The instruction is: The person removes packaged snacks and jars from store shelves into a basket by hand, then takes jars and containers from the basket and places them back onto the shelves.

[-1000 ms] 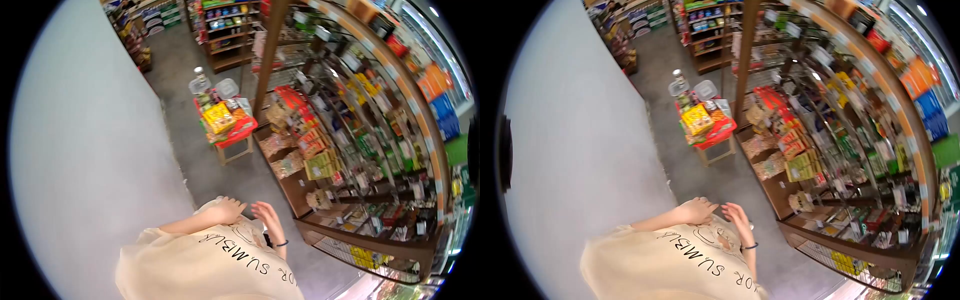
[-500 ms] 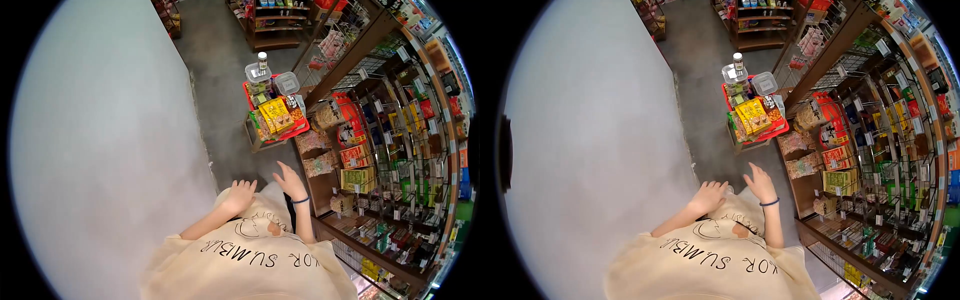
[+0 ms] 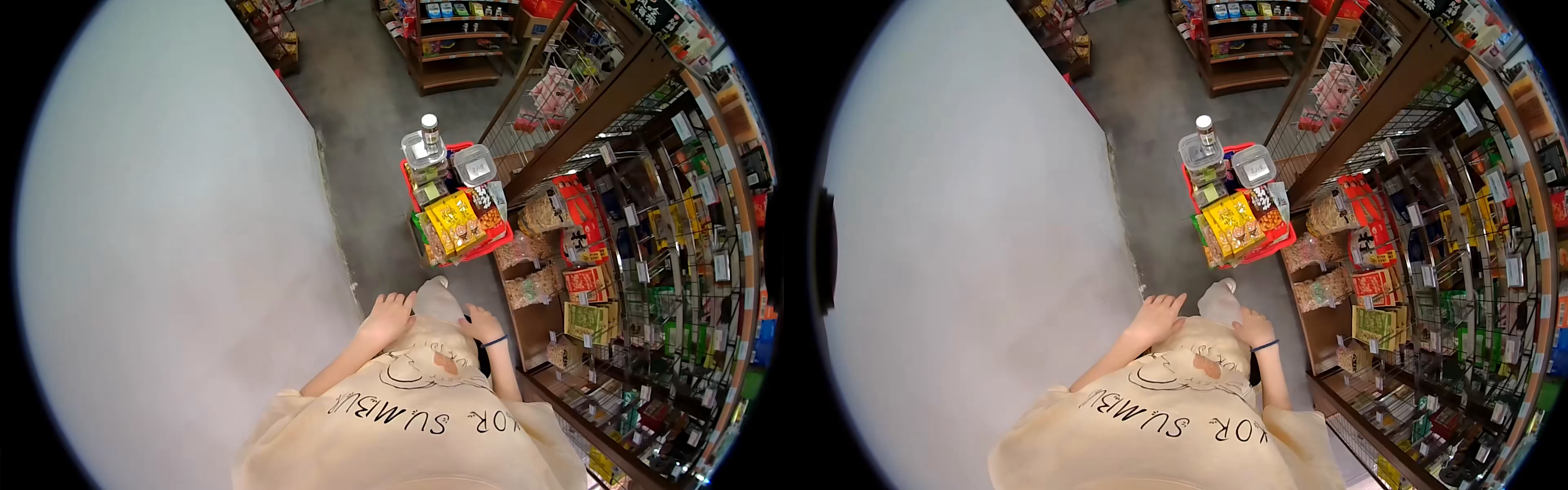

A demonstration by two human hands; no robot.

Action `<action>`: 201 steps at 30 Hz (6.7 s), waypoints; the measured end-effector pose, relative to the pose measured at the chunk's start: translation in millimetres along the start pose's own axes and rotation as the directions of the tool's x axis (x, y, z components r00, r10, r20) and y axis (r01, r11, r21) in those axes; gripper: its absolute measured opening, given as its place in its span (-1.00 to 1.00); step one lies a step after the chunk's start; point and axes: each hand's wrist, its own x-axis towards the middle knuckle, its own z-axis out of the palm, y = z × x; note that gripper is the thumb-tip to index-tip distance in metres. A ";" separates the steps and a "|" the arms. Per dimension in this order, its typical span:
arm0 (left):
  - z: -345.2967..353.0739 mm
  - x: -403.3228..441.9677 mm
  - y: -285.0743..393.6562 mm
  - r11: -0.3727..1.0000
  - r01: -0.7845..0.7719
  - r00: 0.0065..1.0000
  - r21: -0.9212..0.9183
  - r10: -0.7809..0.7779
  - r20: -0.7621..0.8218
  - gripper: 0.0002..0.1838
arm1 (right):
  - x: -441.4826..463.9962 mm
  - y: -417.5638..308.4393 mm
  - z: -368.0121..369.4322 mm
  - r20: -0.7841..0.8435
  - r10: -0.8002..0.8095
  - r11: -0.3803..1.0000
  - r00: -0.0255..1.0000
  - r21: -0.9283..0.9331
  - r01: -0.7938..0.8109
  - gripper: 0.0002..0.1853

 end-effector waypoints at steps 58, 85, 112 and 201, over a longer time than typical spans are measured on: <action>-111.3 325.7 -108.1 0.390 -0.152 0.975 -0.908 -0.095 -0.203 -0.44 | 253.8 -178.4 -186.7 -0.565 0.577 0.222 0.590 0.804 0.552 -0.45; -18.7 31.1 180.1 0.208 -0.693 0.210 -0.691 0.974 0.083 -0.34 | -182.4 -114.9 36.3 -0.113 0.970 0.234 -0.217 0.688 0.687 -0.53; 3.2 -52.8 364.8 -0.072 -0.741 -0.264 -0.667 0.945 0.191 -0.26 | -325.4 -38.1 86.7 -0.041 0.791 0.409 -0.610 0.777 0.478 -0.56; -101.6 47.3 804.2 0.112 -0.987 0.112 -0.117 0.994 0.008 -0.42 | -686.9 334.0 -234.2 -0.965 0.124 0.972 0.230 0.071 -0.225 -0.62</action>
